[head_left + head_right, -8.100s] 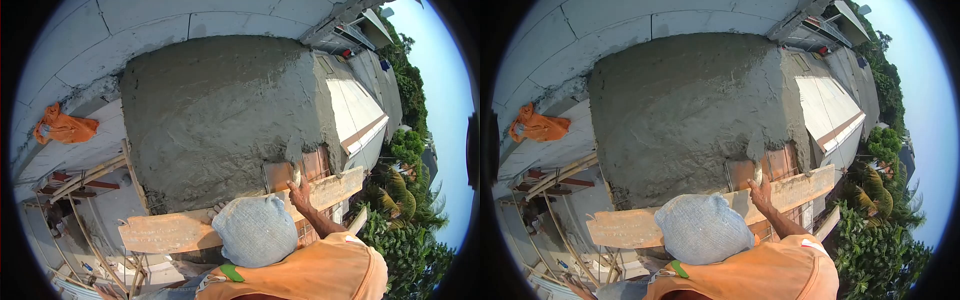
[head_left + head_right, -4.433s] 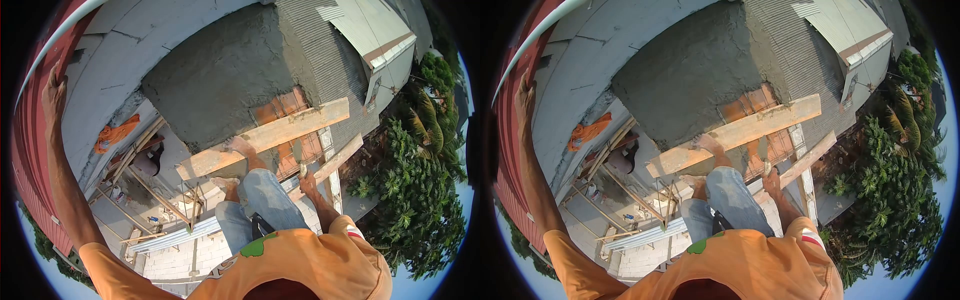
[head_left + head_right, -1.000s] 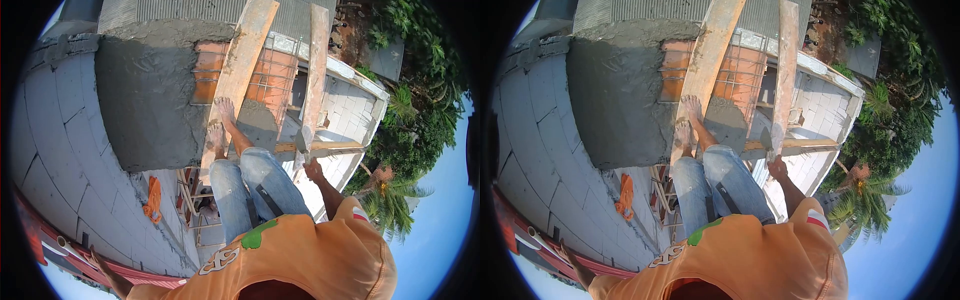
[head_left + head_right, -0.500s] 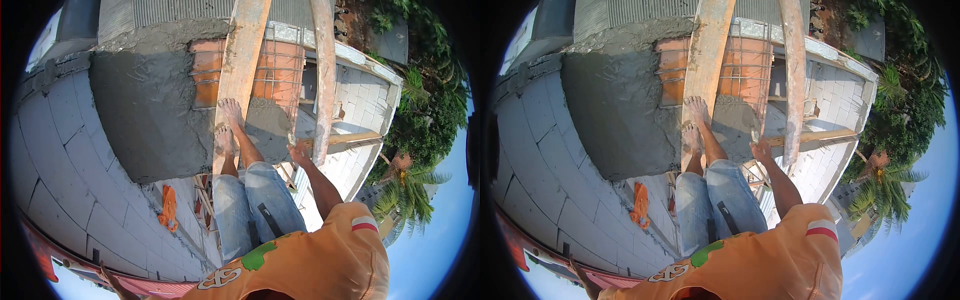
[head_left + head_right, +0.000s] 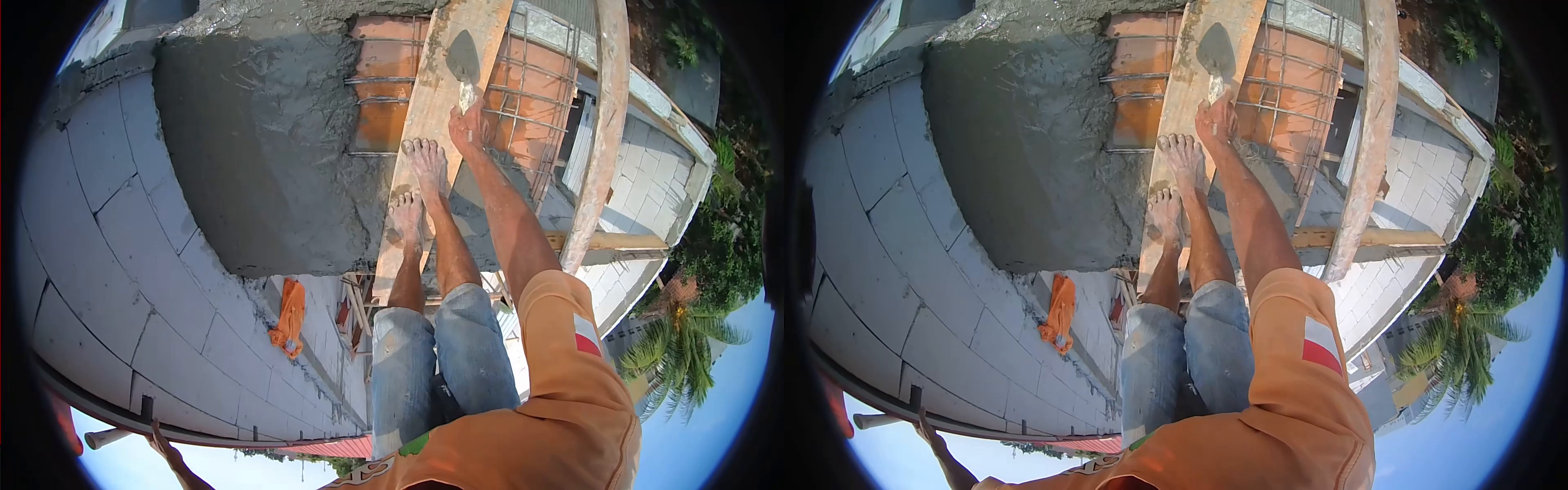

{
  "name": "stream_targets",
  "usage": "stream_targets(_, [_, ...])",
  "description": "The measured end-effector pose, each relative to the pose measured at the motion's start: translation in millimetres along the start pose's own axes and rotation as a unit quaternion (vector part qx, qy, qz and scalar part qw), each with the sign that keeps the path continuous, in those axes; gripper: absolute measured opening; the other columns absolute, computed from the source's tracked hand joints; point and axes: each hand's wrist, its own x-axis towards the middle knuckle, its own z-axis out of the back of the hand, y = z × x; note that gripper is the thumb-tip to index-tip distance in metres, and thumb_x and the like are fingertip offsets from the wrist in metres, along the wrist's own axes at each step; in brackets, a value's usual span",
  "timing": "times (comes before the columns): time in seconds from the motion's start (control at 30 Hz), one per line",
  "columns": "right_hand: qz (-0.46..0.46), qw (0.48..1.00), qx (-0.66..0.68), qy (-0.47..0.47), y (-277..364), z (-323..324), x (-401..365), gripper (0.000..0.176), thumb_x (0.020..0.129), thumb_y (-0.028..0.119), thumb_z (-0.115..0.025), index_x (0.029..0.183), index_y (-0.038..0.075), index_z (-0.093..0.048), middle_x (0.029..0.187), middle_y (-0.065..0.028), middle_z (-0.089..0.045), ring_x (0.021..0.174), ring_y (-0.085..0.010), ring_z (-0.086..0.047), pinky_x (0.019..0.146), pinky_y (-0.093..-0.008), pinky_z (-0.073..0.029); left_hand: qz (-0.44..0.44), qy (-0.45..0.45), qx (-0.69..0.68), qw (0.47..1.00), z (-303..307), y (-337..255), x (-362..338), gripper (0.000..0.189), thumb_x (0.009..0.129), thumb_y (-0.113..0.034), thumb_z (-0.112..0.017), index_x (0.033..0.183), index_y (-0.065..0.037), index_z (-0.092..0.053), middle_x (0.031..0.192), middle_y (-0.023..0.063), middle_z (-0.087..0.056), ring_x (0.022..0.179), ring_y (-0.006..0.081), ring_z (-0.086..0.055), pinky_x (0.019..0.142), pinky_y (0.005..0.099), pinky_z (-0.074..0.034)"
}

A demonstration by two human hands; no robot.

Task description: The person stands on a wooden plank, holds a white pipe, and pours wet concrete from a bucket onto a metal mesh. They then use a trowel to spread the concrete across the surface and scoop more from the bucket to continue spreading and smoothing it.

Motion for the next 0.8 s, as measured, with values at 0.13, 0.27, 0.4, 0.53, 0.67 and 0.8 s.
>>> stream_targets(0.13, [0.046,0.998,0.004,-0.046,-12,-35,20,0.056,0.082,0.021,-0.061,0.123,-0.008,-0.035,0.106,-0.0330,-0.057,0.098,-0.0459,-0.059,0.084,-0.0506,-0.048,0.008,-0.001,0.016,1.000,-1,-3,9,0.051,0.086,-0.028,-0.062,0.125,0.003,-0.051,0.121,0.0141,-0.055,0.109,0.0235,-0.049,0.099,0.0391,-0.034])
stream_targets(0.27, [0.023,0.997,-0.014,0.078,-19,-38,12,0.066,0.082,0.020,-0.062,0.131,-0.009,-0.029,0.115,-0.0345,-0.052,0.105,-0.0458,-0.056,0.090,-0.0501,-0.045,0.011,-0.009,0.026,1.000,-4,-6,14,0.052,0.086,-0.029,-0.062,0.126,0.002,-0.051,0.121,0.0137,-0.055,0.109,0.0236,-0.049,0.099,0.0392,-0.034])
stream_targets(0.4, [0.040,0.996,-0.040,0.064,-59,-30,-14,0.066,0.083,0.020,-0.062,0.133,-0.010,-0.029,0.122,-0.0338,-0.050,0.112,-0.0462,-0.052,0.094,-0.0494,-0.043,0.023,-0.022,0.029,0.999,-3,3,16,0.053,0.086,-0.031,-0.063,0.127,0.001,-0.051,0.121,0.0134,-0.056,0.110,0.0237,-0.048,0.099,0.0392,-0.034])
stream_targets(0.53, [0.042,0.991,-0.066,0.105,-111,23,-83,0.064,0.084,0.016,-0.060,0.135,-0.008,-0.030,0.128,-0.0333,-0.046,0.111,-0.0463,-0.053,0.095,-0.0479,-0.043,0.035,-0.056,0.015,0.998,0,24,12,0.055,0.086,-0.032,-0.063,0.128,0.001,-0.051,0.121,0.0130,-0.056,0.110,0.0239,-0.048,0.099,0.0393,-0.034])
stream_targets(0.67, [0.277,0.951,-0.031,0.137,-216,92,-144,0.062,0.083,0.015,-0.059,0.132,-0.011,-0.032,0.099,-0.0275,-0.058,0.089,-0.0431,-0.060,0.082,-0.0474,-0.047,0.001,-0.146,0.004,0.989,-16,3,4,0.048,0.084,-0.029,-0.064,0.122,-0.002,-0.054,0.106,0.0075,-0.058,0.096,0.0184,-0.050,0.091,0.0338,-0.038])
stream_targets(0.8, [0.221,0.944,-0.146,0.196,-130,178,-193,0.058,0.077,0.009,-0.056,0.126,-0.015,-0.035,0.088,-0.0287,-0.060,0.083,-0.0457,-0.059,0.078,-0.0488,-0.046,0.078,-0.225,0.027,0.971,-17,-4,3,0.047,0.077,-0.031,-0.066,0.109,0.000,-0.052,0.076,0.0079,-0.059,0.066,0.0214,-0.050,0.066,0.0344,-0.043])
